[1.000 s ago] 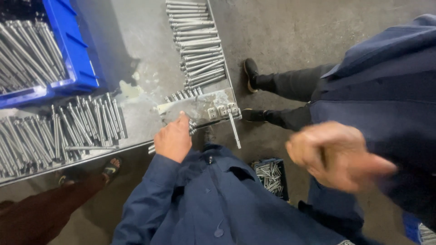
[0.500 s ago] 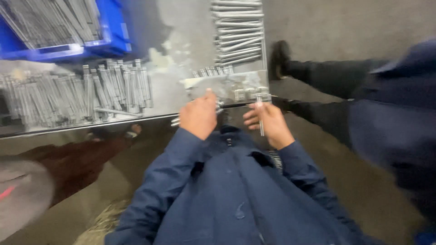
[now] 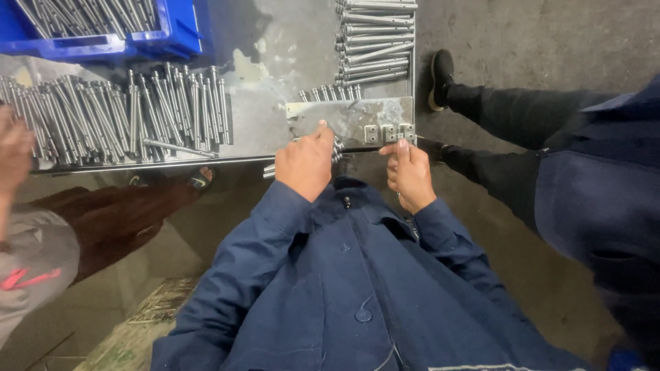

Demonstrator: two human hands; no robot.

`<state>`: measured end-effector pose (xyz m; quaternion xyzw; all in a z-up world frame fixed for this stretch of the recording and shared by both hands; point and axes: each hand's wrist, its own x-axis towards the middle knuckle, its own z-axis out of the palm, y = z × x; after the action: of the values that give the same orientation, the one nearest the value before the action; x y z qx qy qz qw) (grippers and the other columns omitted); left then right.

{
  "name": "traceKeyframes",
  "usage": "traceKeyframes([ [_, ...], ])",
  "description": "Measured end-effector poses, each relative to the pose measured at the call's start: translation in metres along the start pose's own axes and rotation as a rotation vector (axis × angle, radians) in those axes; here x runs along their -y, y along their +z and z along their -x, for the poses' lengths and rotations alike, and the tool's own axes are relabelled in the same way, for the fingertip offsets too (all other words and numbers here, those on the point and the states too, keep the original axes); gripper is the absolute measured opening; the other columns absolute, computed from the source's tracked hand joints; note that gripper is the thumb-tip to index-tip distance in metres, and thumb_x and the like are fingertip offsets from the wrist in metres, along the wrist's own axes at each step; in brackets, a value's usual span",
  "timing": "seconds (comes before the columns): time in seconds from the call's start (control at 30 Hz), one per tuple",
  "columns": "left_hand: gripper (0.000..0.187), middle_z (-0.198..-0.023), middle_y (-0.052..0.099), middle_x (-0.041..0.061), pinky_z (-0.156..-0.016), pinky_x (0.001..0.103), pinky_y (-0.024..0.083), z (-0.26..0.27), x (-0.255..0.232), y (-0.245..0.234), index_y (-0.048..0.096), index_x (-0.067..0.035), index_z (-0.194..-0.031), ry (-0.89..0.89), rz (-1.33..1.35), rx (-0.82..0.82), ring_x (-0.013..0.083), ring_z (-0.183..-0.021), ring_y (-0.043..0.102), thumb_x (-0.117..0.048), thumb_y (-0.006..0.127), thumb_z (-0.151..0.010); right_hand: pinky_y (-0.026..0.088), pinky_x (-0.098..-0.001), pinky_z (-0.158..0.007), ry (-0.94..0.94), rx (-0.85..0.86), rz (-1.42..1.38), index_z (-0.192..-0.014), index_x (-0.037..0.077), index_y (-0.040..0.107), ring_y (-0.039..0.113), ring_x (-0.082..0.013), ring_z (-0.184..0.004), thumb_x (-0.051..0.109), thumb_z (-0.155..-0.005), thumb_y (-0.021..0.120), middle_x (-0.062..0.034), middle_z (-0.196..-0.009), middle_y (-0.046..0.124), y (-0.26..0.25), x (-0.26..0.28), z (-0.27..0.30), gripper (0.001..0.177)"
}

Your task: The person picks up metal rods from a table and places them into a metal jig with multiple holes. They repeatedly pick up rods, insert them into the jig, and then remove them to place them in a pile on the table. The process is repeated throughout the clip.

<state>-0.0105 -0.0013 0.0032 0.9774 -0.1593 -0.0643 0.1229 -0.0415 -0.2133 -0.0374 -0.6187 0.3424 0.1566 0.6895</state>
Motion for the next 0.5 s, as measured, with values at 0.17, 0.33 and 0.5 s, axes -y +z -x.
traceKeyframes([
  [0.17,0.031,-0.059,0.064,0.016,-0.038,0.045,0.054,0.001,-0.001,0.010,0.068,0.000,-0.118,0.018,-0.049,-0.082,0.0339,-0.046,0.066,-0.008,0.066,-0.089,0.022,-0.0189,-0.025,-0.008,-0.005,0.035,-0.099,-0.005,0.066,0.026,0.0001,-0.036,0.027,-0.114,0.031,0.0062,-0.061,0.025,0.003,0.004,0.003,0.050],
  [0.33,0.030,-0.059,0.064,0.016,-0.039,0.043,0.054,-0.001,0.001,0.013,0.069,0.001,-0.118,0.046,-0.063,-0.096,0.0313,-0.043,0.064,-0.007,0.067,-0.088,0.021,-0.0201,-0.024,0.014,0.002,0.032,-0.095,-0.004,0.066,0.024,-0.0009,-0.035,0.031,-0.115,0.032,0.0053,-0.059,0.024,0.000,0.004,-0.002,0.053],
  [0.5,0.021,-0.110,0.074,0.026,-0.038,0.049,0.054,-0.002,-0.001,0.027,0.071,-0.002,-0.106,0.036,-0.035,-0.089,0.0381,-0.049,0.067,-0.004,0.069,-0.085,0.017,-0.0149,-0.027,0.275,0.222,-0.208,-0.097,0.002,0.061,0.019,0.0004,-0.039,0.039,-0.113,0.036,0.0102,-0.061,0.018,-0.016,0.020,-0.004,0.047],
])
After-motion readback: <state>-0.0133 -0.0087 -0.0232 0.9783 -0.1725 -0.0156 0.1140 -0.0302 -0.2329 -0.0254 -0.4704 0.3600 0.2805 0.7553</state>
